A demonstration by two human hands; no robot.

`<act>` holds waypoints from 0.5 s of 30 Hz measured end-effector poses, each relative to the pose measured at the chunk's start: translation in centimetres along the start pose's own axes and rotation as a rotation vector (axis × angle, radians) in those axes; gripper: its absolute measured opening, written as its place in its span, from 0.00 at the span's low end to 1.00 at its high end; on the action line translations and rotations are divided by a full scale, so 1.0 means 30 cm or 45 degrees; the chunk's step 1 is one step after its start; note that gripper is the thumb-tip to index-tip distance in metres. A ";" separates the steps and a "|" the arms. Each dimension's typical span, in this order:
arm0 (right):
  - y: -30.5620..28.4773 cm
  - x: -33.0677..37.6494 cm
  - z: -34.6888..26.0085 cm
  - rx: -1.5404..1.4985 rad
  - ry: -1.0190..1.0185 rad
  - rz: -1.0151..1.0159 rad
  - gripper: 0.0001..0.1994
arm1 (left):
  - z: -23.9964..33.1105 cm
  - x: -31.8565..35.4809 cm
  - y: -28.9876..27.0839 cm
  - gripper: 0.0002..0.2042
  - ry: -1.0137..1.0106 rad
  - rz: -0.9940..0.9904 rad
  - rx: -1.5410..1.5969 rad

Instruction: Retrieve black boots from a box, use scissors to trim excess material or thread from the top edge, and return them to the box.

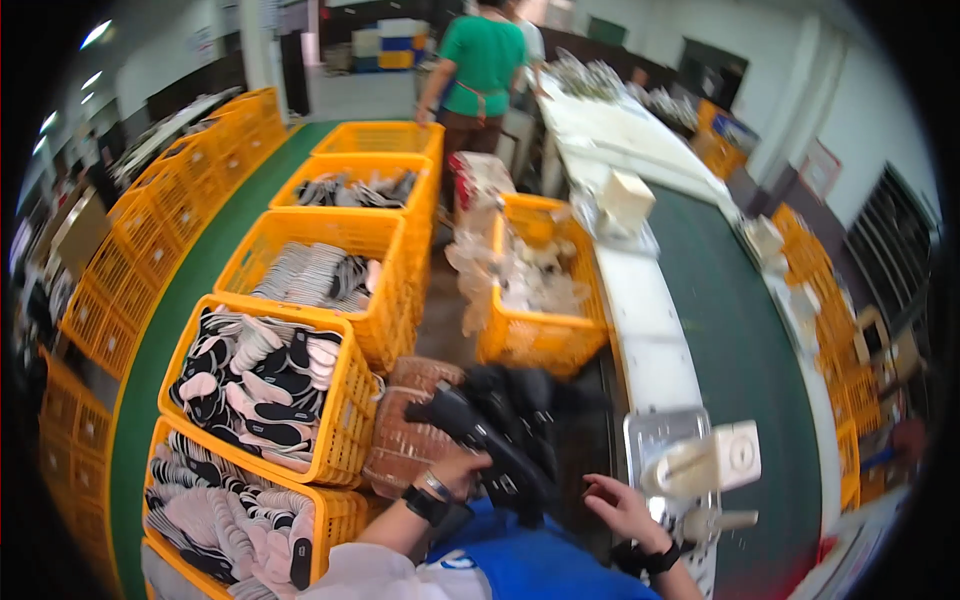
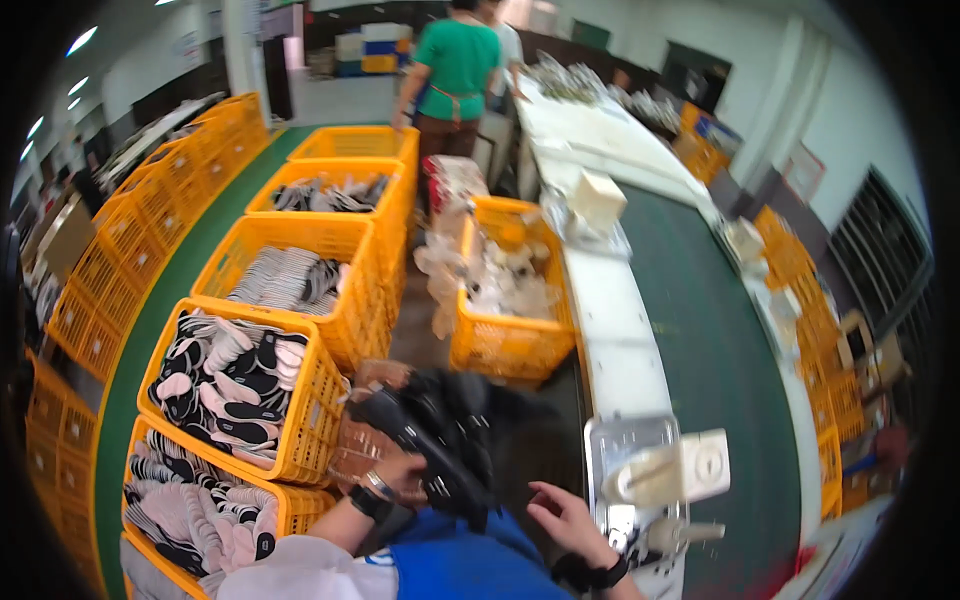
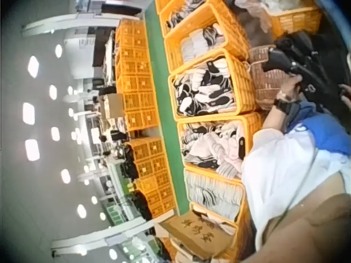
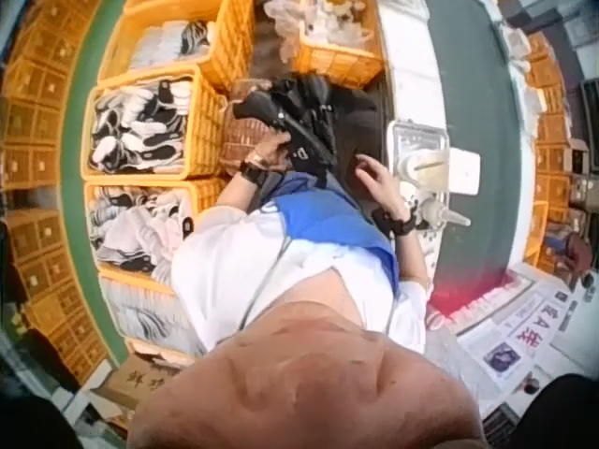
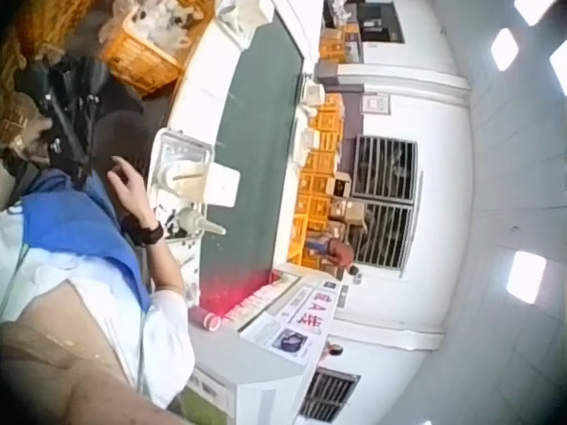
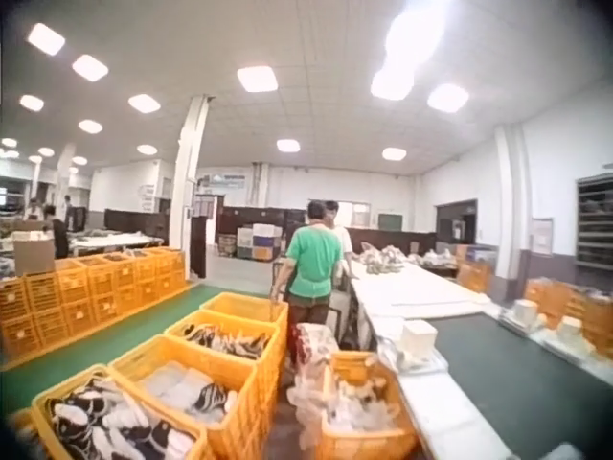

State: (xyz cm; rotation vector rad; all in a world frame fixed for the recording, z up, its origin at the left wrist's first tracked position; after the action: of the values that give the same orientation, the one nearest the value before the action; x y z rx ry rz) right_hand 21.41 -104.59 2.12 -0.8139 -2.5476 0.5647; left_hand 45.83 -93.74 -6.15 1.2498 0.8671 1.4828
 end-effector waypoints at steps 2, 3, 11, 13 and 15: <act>-0.016 0.083 0.063 0.015 0.101 -0.068 0.15 | 0.072 0.021 0.020 0.20 0.111 0.294 -0.192; -0.019 0.136 0.132 0.025 0.150 -0.110 0.14 | 0.089 0.019 -0.003 0.19 0.171 0.322 -0.164; 0.181 0.735 0.544 0.546 0.545 -0.451 0.09 | 0.202 -0.160 -0.062 0.24 0.712 0.159 -0.520; 0.212 0.797 0.546 0.139 0.365 -0.064 0.10 | 0.159 -0.214 0.005 0.24 0.617 0.174 -0.541; 0.214 0.807 0.549 0.366 0.487 -0.100 0.11 | 0.120 -0.269 0.061 0.23 0.532 0.072 -0.420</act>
State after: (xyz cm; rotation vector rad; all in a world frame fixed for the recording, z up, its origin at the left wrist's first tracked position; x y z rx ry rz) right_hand -1.85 -89.04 -8.69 -0.6440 -2.0821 0.6603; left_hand 48.90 -102.22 -5.91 0.7378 0.8129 1.8824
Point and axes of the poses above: each hand's wrist, its own x-axis away from the middle knuckle, its own y-axis out of the palm, z = x × y, the point moved 3 cm from there along -x, towards the middle knuckle, and after that the axes turned 8 degrees about x, right-handed, at the moved point
